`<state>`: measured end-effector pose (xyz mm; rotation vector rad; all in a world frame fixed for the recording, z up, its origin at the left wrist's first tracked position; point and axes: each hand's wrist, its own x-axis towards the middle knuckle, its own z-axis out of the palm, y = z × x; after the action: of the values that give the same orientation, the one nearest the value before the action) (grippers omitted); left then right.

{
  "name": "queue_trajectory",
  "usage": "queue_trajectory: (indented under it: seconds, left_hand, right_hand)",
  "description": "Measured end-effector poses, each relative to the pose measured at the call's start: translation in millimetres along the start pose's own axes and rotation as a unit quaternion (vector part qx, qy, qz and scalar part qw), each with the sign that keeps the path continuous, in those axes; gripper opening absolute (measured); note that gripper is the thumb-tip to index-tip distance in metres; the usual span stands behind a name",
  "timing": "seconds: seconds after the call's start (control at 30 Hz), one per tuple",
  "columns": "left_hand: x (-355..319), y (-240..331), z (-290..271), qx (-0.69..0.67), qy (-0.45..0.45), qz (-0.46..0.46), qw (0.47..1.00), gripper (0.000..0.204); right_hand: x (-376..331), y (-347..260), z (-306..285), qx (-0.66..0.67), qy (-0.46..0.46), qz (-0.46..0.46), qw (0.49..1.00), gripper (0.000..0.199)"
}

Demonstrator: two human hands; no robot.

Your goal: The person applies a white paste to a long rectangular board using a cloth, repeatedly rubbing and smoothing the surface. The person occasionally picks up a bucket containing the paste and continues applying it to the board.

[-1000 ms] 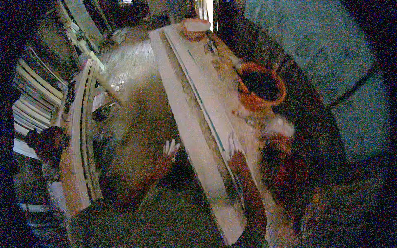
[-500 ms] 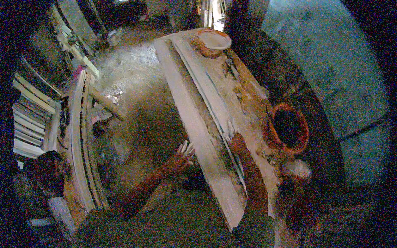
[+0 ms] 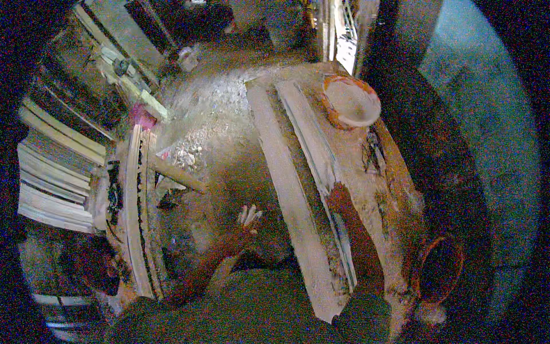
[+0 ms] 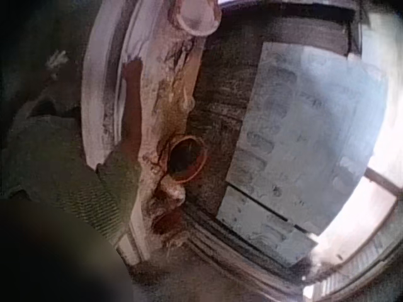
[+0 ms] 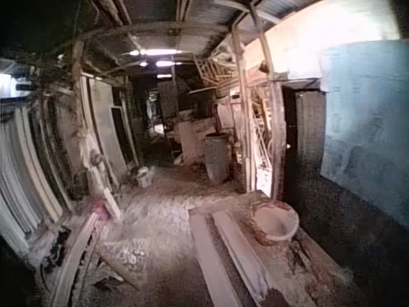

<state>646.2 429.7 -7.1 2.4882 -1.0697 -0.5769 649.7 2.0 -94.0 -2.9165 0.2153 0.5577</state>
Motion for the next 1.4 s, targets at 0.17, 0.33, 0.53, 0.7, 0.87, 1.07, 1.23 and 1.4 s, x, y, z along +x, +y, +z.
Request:
queue_trajectory:
  seconds: [0.17, 0.33, 0.53, 0.7, 0.87, 1.07, 1.23, 1.4]
  left_hand:
    - [64.3, -60.5, -59.4, -0.088, 0.075, 0.030, 0.993, 0.065]
    - [132.0, -137.9, -122.3, -0.115, 0.061, 0.053, 0.990, 0.065]
    - [203.9, -252.4, -199.0, -0.090, 0.047, 0.068, 0.993, 0.068]
    - [218.2, -336.2, -251.5, -0.062, 0.006, 0.078, 0.995, 0.068]
    - [248.3, -370.3, -282.7, -0.080, -0.042, 0.027, 0.995, 0.067]
    - [292.7, -343.1, -301.8, -0.114, -0.132, 0.034, 0.984, 0.062]
    - [313.0, -308.4, -307.6, -0.119, -0.129, 0.009, 0.985, 0.057]
    - [319.5, -287.0, -301.7, -0.070, -0.132, 0.042, 0.988, 0.059]
  right_hand:
    - [98.8, -18.6, -62.1, -0.016, -0.033, -0.053, 0.998, 0.066]
    - [221.2, -28.6, -72.0, -0.035, 0.032, -0.039, 0.998, 0.063]
    - [366.4, -45.1, -96.6, -0.181, 0.168, -0.040, 0.968, 0.046]
    - [459.4, -79.7, -142.5, 0.002, 0.189, 0.020, 0.982, 0.046]
    - [549.2, -123.0, -124.7, 0.213, 0.404, 0.125, 0.881, 0.044]
    - [559.9, -213.4, -139.5, 0.321, 0.325, 0.164, 0.874, 0.049]
    - [483.7, -233.1, -149.5, 0.343, 0.266, 0.189, 0.881, 0.053]
    - [373.8, -202.5, -106.9, 0.459, 0.270, 0.231, 0.814, 0.058]
